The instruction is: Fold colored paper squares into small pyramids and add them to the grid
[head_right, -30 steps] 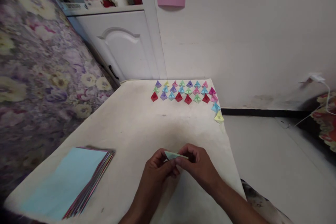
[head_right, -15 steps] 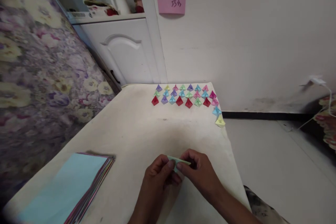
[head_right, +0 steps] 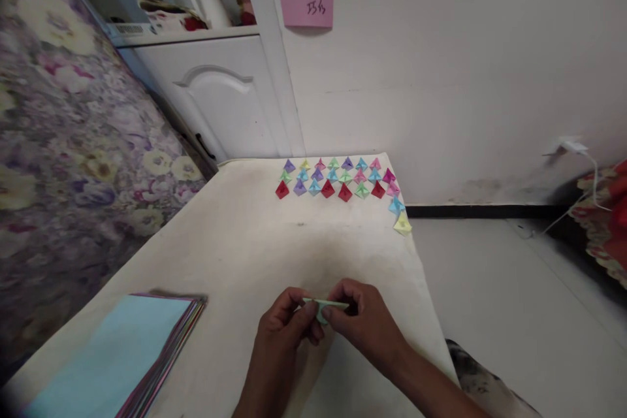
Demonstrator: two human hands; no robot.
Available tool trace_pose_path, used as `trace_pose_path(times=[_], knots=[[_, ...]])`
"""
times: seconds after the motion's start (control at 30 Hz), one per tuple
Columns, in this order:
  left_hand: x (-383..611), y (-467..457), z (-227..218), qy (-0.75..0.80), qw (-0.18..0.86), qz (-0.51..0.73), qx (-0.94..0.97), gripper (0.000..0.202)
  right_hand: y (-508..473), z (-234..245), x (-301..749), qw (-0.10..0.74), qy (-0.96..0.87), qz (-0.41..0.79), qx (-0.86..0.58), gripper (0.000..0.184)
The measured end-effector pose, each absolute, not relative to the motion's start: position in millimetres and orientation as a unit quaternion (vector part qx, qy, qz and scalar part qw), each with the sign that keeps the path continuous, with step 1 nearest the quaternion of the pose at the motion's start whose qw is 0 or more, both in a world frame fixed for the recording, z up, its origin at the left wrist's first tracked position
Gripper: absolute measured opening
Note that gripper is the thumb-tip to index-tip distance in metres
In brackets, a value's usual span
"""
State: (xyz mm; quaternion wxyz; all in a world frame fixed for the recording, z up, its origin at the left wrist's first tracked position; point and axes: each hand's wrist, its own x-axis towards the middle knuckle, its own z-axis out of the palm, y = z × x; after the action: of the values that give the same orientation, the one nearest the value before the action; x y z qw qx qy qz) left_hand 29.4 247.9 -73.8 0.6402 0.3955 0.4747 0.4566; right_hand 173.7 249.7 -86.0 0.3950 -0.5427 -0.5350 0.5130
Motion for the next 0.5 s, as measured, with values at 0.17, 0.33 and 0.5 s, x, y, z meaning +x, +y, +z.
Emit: trace_pose_path(times=[0.17, 0.33, 0.5], knots=[[28.4, 247.2, -73.5, 0.491, 0.635, 0.419, 0.424, 0.013, 250.0, -82.4, 171.8, 0.398, -0.545, 0.492, -0.550, 0.009], [34.0, 253.8, -68.1, 0.504, 0.613, 0.408, 0.453, 0.017, 252.0, -81.3, 172.0, 0.412, -0.544, 0.483, -0.548, 0.009], [-16.2, 239.5, -103.3, 0.570, 0.414, 0.488, 0.516, 0.027, 260.2, -88.7, 177.0, 0.461, -0.487, 0.519, -0.530, 0.008]])
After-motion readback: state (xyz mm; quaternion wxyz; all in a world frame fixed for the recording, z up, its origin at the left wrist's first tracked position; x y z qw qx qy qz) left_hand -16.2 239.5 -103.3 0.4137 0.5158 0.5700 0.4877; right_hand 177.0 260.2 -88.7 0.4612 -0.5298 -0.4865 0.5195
